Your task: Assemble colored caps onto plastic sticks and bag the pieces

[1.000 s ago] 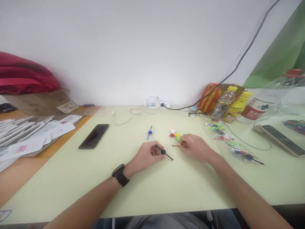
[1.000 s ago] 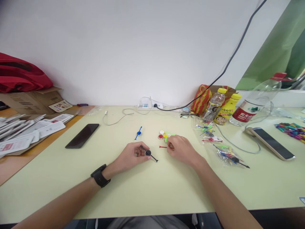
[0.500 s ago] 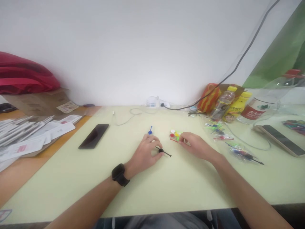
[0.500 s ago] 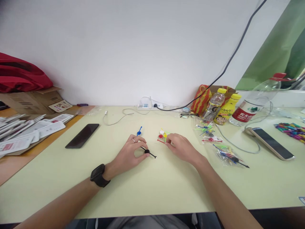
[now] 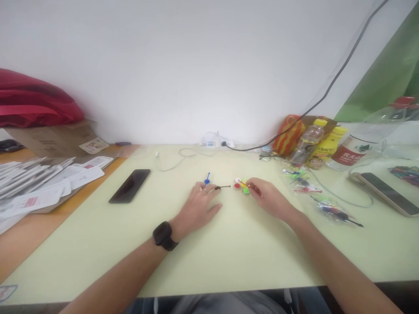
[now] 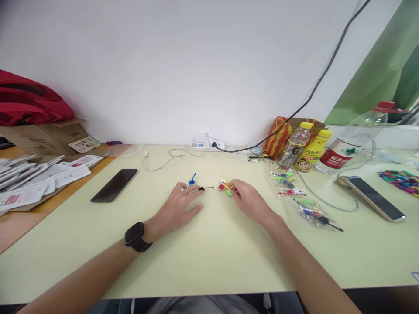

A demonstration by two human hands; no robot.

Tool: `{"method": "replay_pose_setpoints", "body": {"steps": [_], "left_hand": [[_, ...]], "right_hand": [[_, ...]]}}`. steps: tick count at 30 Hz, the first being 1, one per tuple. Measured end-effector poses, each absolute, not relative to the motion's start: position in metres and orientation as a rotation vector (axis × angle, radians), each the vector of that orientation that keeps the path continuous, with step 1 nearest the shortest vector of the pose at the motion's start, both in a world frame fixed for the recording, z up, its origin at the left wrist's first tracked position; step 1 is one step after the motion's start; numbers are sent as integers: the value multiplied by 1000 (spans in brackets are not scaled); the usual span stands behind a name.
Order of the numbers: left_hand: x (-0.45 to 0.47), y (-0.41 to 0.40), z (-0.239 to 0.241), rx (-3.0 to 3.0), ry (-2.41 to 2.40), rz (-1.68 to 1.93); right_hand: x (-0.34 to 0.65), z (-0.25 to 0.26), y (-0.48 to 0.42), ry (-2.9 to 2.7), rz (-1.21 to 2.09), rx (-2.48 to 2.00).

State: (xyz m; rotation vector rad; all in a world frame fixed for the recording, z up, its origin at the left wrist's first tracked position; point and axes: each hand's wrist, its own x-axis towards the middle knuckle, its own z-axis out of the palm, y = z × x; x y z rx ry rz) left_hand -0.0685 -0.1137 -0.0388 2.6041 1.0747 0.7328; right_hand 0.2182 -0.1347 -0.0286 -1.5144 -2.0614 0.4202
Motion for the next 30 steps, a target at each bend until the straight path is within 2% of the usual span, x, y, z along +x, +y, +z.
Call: {"method": "replay_pose_setpoints", "body": {"steps": [10,19,23,30], "left_hand": [[-63,-123,-32,2502,881,866],[-58,-131,-40,2344,774,603],[-57,-129,-44,2318,841,625],[-55,-127,-45,2276,857,672]], "right_hand": [[214,-25,-139,-2100,425,-1449],[213,-32,-135,-2081,425,-1450],[211,-27,-139,-2070,588,-1365],[204,-7,-152,-2099,1078,-1113]]}}
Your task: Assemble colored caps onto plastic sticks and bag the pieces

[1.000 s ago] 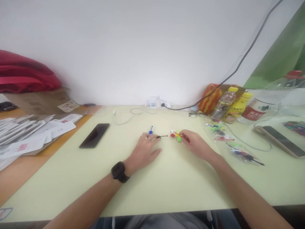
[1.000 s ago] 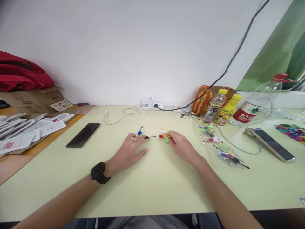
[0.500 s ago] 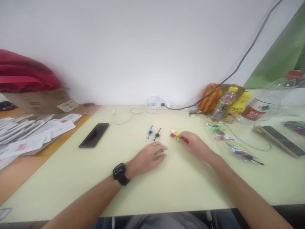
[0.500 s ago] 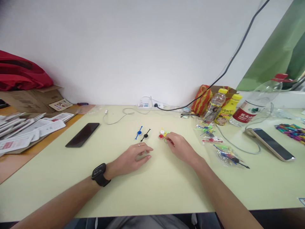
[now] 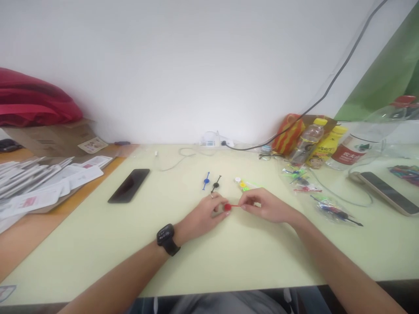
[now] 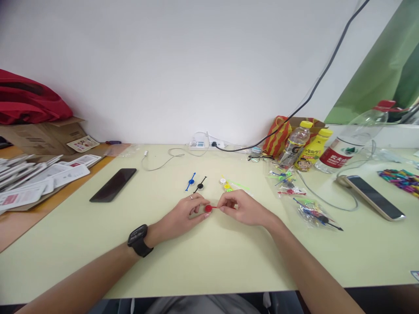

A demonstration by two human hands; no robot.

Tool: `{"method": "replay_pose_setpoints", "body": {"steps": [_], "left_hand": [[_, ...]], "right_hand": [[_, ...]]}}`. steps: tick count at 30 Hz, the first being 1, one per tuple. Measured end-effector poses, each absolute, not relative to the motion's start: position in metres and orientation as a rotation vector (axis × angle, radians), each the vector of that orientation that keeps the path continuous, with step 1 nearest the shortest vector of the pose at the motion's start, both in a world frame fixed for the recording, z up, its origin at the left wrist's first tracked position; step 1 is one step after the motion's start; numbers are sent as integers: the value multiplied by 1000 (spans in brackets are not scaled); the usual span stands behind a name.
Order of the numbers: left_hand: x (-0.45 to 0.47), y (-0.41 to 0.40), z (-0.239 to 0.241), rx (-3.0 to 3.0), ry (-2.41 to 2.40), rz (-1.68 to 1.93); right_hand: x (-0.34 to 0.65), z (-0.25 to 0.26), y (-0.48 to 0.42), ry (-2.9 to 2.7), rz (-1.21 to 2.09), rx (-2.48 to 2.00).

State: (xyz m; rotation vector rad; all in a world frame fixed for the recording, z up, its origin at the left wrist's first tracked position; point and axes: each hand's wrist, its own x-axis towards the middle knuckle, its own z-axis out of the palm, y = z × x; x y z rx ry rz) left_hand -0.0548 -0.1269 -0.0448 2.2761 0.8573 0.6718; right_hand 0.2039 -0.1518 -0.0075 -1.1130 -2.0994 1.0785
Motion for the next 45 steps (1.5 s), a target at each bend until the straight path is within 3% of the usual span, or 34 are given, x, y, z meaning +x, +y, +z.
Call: {"method": "replay_pose_setpoints", "body": {"steps": [8,19,29,38,45], "left_hand": [[-52,-127,-43,1925,859,752],[-47,-127,-42,1526,747,828],[-47,-128,-38,1510,760,820],[-45,-131,-35,1566,729,797],[-44,-133,-37,1639,734,855]], "right_hand": [[201,-13,-148,-1661,1275,-1008],[174,-24,-151,-1533,1132,-921],[170,-27,-156,-1691,960,-1036],[168,-29,-158,-1744,1001,-1074],[168,-34,-161,-1927,739,-1065]]}}
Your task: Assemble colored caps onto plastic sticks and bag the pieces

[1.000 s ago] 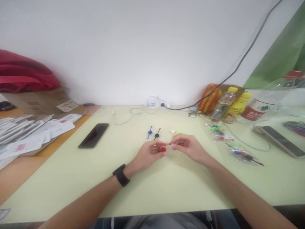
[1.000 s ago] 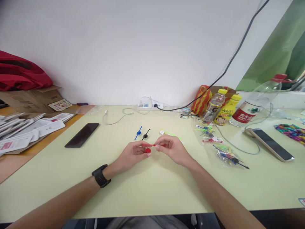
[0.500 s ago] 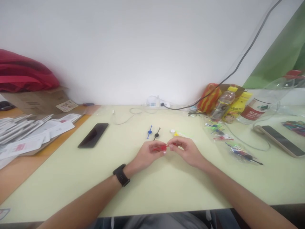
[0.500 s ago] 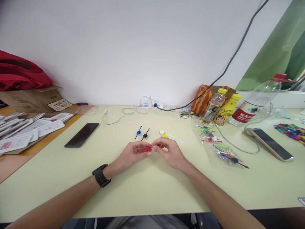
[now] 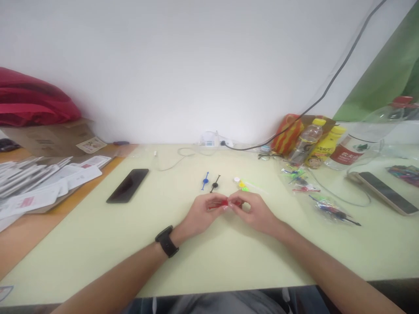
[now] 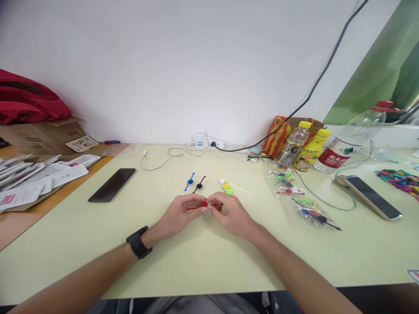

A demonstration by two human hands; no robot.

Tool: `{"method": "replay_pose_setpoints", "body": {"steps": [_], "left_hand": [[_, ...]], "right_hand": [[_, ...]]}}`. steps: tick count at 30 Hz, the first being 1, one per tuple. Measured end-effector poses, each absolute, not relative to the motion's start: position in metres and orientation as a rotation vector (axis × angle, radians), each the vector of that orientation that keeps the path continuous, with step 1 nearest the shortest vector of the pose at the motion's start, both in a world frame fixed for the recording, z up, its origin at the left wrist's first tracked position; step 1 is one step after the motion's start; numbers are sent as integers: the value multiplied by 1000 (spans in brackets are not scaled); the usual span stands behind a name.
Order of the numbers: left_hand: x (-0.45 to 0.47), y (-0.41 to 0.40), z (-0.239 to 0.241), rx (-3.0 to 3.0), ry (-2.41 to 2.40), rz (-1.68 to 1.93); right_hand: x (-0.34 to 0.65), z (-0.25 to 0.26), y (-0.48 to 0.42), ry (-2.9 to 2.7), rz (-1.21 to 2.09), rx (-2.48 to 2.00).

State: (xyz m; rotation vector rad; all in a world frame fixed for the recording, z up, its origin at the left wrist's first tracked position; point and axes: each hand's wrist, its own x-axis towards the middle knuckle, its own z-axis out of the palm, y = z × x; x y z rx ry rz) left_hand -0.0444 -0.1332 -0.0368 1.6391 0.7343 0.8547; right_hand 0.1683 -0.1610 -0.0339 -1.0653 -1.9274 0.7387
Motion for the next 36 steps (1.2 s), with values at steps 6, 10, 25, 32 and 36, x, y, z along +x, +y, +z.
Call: {"method": "replay_pose_setpoints", "body": {"steps": [6,10,25,32,36], "left_hand": [[-47,-132,-35,1774,797,904],[-49,-130,-34,1800,823,889],[-50,-129,-41,2257,844,787],[-51,-128,-43,2249,914,788],[-47,-127,-41,2246,982,781]], "right_hand": [[166,-30,-163,-1941,748,-1055],[167,-28,-163,-1922,779,-1072],[177,-45,-148,-1976,842,-1119],[175,-50,-147,-1965,879,-1103],[174,-54,-145,-1949,895,-1104]]}}
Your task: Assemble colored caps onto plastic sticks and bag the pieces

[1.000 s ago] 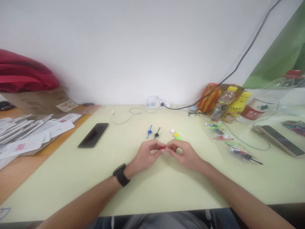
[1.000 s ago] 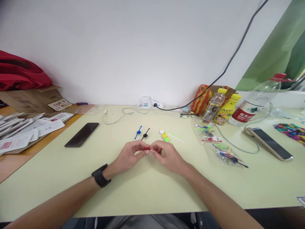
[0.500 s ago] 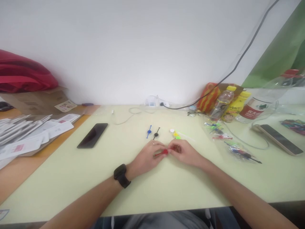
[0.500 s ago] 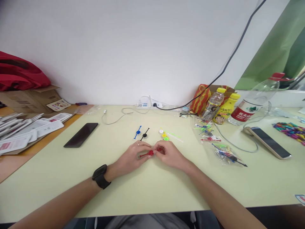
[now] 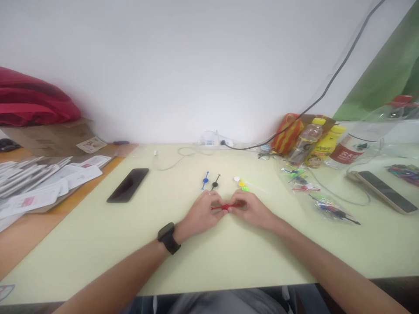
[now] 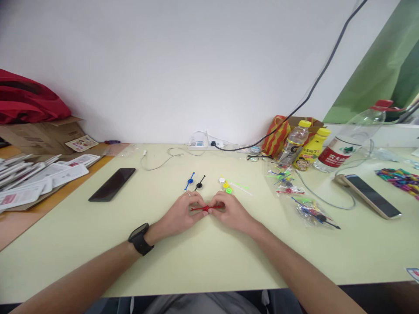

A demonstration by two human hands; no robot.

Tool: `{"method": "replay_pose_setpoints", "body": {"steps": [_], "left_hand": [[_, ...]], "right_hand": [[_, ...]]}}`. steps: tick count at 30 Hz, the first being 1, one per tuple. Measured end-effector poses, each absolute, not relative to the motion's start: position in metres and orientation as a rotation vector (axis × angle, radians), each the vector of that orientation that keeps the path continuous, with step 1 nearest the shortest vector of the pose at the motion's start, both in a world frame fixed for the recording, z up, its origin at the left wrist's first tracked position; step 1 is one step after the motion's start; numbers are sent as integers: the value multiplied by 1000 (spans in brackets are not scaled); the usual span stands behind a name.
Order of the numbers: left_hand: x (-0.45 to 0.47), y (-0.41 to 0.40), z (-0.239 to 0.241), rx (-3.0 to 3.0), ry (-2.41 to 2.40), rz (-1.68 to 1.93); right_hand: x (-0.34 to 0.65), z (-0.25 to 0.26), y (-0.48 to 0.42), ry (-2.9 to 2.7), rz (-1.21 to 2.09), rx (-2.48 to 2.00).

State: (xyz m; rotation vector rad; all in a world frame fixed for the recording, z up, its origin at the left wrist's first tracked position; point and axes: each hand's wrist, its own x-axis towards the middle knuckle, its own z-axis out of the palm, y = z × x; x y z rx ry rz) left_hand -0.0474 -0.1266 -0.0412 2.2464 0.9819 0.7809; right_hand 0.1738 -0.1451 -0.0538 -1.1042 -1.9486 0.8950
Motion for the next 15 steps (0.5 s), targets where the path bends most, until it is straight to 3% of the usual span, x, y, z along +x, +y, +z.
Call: {"method": "replay_pose_setpoints", "body": {"steps": [7,15], "left_hand": [[-41,-127,-41,2257,1106,727],[-52,-128,-29,2140,1162,1048]], "right_hand": [[174,-54,-145,-1962,917,-1106],[184,-38,-147,-1851,678,-1336]]}}
